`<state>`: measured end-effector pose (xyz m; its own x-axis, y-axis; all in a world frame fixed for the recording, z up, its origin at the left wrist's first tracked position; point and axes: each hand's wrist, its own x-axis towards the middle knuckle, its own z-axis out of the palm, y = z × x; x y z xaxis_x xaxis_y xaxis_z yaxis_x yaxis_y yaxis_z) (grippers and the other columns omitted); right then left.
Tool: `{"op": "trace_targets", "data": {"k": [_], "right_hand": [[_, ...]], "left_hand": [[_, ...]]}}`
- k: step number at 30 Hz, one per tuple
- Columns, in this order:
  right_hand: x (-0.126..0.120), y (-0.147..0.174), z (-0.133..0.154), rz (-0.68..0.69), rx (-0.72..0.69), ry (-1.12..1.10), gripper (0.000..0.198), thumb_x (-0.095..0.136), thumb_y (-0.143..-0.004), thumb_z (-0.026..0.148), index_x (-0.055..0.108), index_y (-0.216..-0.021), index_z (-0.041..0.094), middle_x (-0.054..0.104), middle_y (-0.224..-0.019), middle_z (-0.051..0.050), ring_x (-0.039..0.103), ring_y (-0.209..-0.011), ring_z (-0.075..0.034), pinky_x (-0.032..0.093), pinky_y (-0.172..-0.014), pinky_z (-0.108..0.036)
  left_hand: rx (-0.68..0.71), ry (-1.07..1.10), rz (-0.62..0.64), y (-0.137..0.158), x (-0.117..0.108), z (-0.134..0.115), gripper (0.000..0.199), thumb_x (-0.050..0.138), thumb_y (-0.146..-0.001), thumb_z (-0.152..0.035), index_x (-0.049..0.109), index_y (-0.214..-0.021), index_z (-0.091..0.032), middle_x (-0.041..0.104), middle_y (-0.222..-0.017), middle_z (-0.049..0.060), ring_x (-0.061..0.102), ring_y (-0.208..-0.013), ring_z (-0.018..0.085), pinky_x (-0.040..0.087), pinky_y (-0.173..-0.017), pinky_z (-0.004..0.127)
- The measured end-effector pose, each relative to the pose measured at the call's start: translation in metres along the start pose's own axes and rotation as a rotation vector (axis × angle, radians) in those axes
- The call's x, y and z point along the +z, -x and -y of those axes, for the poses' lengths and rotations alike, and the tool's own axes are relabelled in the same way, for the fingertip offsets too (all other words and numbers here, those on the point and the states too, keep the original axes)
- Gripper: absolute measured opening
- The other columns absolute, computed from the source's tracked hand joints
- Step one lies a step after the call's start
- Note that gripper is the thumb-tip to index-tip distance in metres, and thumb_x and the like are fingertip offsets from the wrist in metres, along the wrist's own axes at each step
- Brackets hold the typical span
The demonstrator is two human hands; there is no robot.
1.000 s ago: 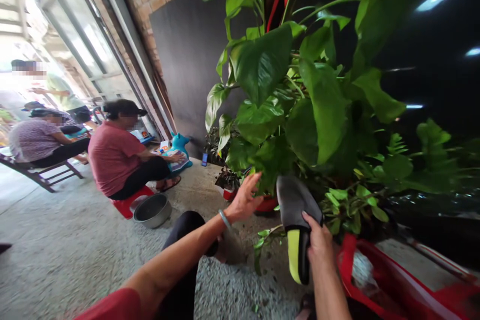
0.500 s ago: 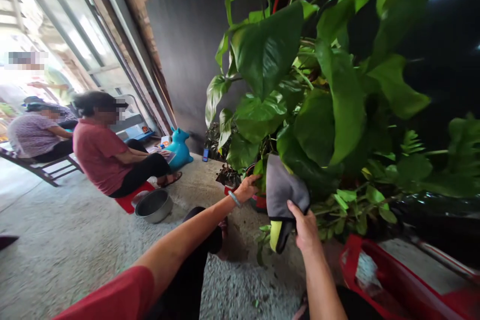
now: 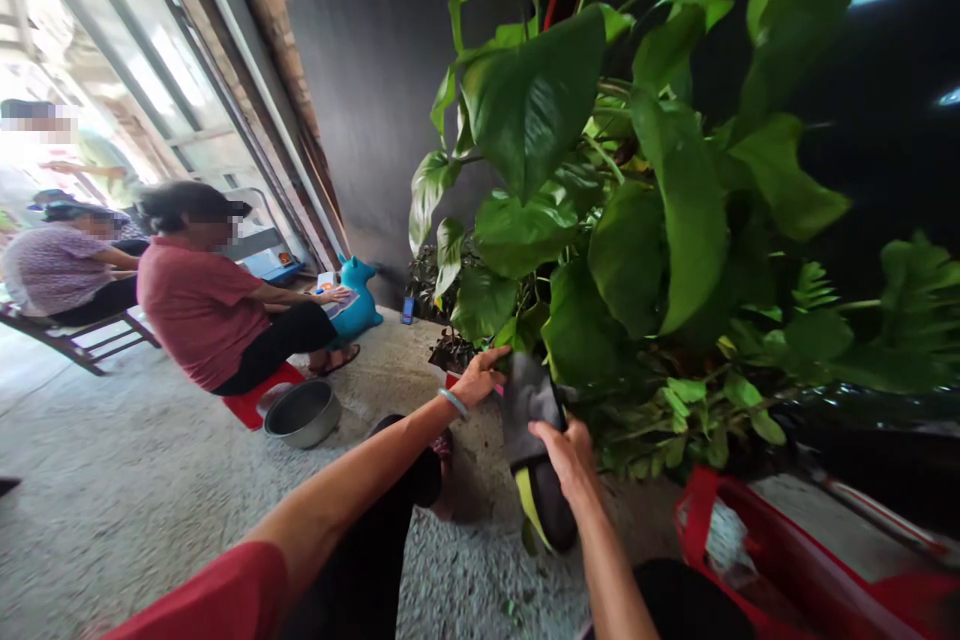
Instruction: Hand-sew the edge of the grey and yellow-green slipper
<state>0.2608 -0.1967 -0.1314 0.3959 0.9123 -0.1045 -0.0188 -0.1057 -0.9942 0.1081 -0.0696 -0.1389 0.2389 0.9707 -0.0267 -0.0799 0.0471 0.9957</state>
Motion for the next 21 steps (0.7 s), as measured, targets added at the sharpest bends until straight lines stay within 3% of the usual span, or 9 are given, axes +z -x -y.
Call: {"op": "trace_targets", "data": {"k": [3,6,9,12,15,18,21], "right_hand": [[-0.018,0.036,0.014,0.075,0.011,0.045,0.023,0.079,-0.051,0.036,0.077,-0.07,0.024,0.075,-0.072,-0.005,0.068,-0.075,-0.032,0.055,-0.08,-0.044],[-0.024,0.067,0.052,0.051,-0.054,-0.035,0.036,0.082,-0.057,0.043,0.08,-0.085,0.022,0.078,-0.087,-0.006,0.071,-0.087,-0.031,0.055,-0.084,-0.04],[-0.003,0.063,0.092,-0.065,-0.172,-0.151,0.044,0.084,-0.063,0.047,0.079,-0.099,0.022,0.079,-0.098,-0.006,0.072,-0.095,-0.029,0.055,-0.088,-0.038],[0.032,0.035,0.101,-0.168,-0.266,-0.238,0.054,0.085,-0.062,0.046,0.076,-0.107,0.02,0.078,-0.107,-0.007,0.07,-0.104,-0.029,0.054,-0.095,-0.039],[0.047,0.031,0.077,-0.173,-0.092,-0.294,0.053,0.085,-0.054,0.045,0.075,-0.099,0.019,0.078,-0.101,-0.008,0.072,-0.1,-0.029,0.057,-0.089,-0.039],[0.034,0.066,0.054,-0.163,0.142,-0.284,0.048,0.086,-0.051,0.046,0.076,-0.09,0.019,0.079,-0.091,-0.007,0.074,-0.088,-0.029,0.06,-0.075,-0.036],[0.018,0.099,0.062,-0.199,0.16,-0.294,0.053,0.088,-0.051,0.049,0.077,-0.093,0.02,0.079,-0.088,-0.007,0.074,-0.081,-0.029,0.059,-0.068,-0.035]], "left_hand": [[-0.06,-0.002,-0.042,0.009,-0.024,0.001,0.054,0.065,-0.052,-0.001,0.076,-0.104,-0.013,0.07,-0.089,0.005,0.062,-0.085,0.018,0.051,-0.084,0.031],[-0.092,0.163,-0.103,0.016,-0.046,-0.003,0.051,0.067,-0.055,-0.008,0.072,-0.105,-0.014,0.07,-0.097,0.008,0.063,-0.084,0.017,0.05,-0.08,0.03],[-0.017,0.312,-0.189,0.014,-0.051,-0.022,0.052,0.065,-0.054,-0.011,0.069,-0.106,-0.017,0.07,-0.107,0.007,0.063,-0.083,0.015,0.049,-0.072,0.026],[0.037,0.348,-0.12,0.007,-0.04,-0.047,0.037,0.069,-0.055,-0.014,0.067,-0.092,-0.017,0.07,-0.093,0.003,0.062,-0.078,0.013,0.051,-0.07,0.024],[-0.018,0.366,-0.115,0.003,-0.027,-0.063,0.026,0.077,-0.061,-0.022,0.063,-0.083,-0.016,0.068,-0.08,0.002,0.061,-0.072,0.013,0.052,-0.068,0.025],[-0.076,0.346,-0.177,0.007,-0.023,-0.064,0.029,0.083,-0.063,-0.025,0.064,-0.083,-0.015,0.067,-0.077,0.001,0.061,-0.066,0.012,0.052,-0.066,0.026],[-0.095,0.348,-0.17,0.014,-0.019,-0.056,0.029,0.085,-0.064,-0.027,0.063,-0.08,-0.015,0.067,-0.075,0.001,0.062,-0.064,0.012,0.052,-0.066,0.027]]}}
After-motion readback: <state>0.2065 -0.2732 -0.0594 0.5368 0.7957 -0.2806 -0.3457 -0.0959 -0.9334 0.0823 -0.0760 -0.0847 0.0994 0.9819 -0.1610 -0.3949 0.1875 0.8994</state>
